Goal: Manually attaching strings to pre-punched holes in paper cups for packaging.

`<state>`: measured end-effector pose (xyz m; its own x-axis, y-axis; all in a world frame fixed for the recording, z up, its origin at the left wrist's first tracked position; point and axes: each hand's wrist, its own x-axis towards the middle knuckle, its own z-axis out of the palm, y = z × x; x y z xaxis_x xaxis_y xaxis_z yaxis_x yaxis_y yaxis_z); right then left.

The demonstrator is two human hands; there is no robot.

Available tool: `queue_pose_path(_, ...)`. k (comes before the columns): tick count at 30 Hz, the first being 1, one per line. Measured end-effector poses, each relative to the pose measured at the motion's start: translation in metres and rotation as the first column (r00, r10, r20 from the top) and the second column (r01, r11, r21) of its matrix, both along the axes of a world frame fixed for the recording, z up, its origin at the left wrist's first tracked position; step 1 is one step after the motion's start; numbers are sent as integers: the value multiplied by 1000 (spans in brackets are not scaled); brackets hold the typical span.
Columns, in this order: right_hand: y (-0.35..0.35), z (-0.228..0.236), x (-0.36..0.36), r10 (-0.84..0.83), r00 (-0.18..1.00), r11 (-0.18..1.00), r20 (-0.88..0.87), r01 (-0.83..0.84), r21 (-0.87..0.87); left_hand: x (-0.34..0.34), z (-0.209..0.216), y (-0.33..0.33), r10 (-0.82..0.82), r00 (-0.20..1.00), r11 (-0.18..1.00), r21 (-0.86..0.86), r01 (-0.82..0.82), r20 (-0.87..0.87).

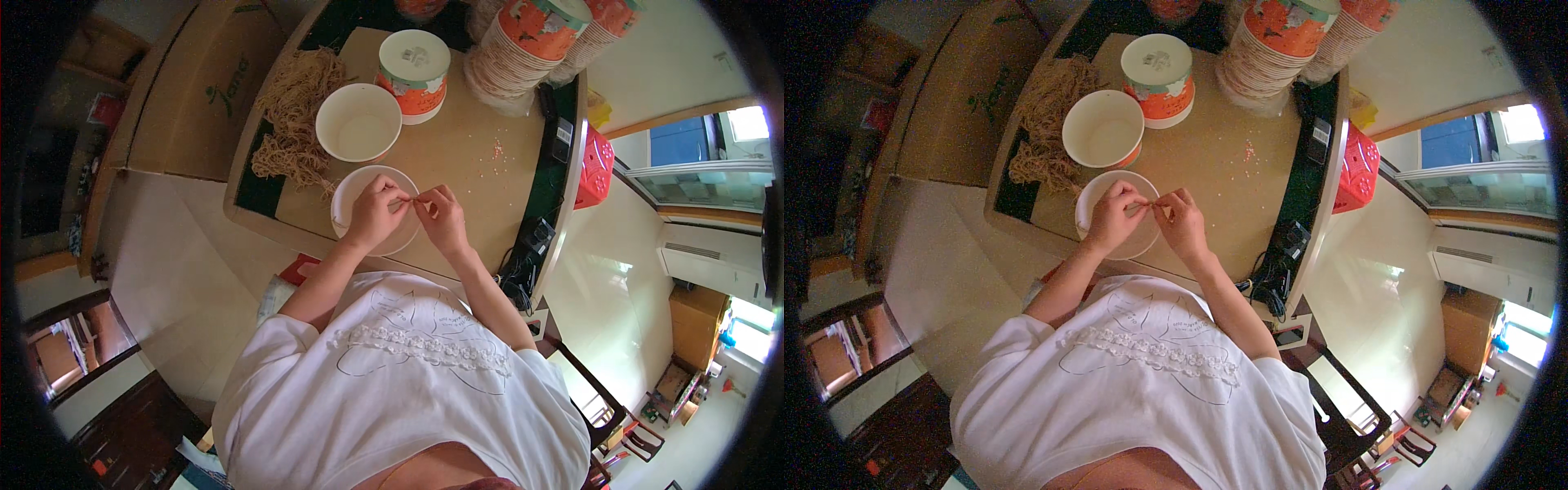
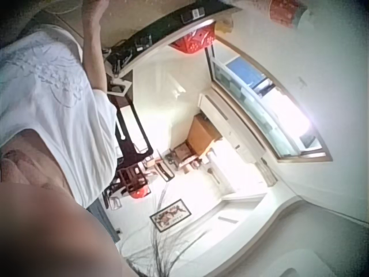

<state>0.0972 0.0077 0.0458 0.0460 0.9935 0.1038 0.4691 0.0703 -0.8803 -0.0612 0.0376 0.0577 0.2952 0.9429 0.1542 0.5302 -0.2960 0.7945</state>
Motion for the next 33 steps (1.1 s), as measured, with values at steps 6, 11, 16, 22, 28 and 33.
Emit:
queue_pose_path(6,-1,1,0,15,1000,1000,4,-15,-13,3,-2,2,26,1000,998,-55,-25,8)
queue_pose_path(11,1,5,1,34,999,999,17,-35,22,3,-3,3,9,1000,999,-34,-8,30)
queue_pose_path(16,1,3,3,61,997,997,51,-63,34,2,-5,3,-3,1000,999,-34,4,21)
queue_pose_path(22,1,9,1,72,997,997,22,-72,12,2,-5,3,-5,999,1000,0,5,32)
queue_pose_path(28,1,3,2,67,995,998,80,-67,0,0,-8,6,45,998,995,-89,-42,35)
queue_pose_path(33,2,0,2,41,998,999,45,-40,-16,-6,-15,10,59,997,990,-131,-52,47)
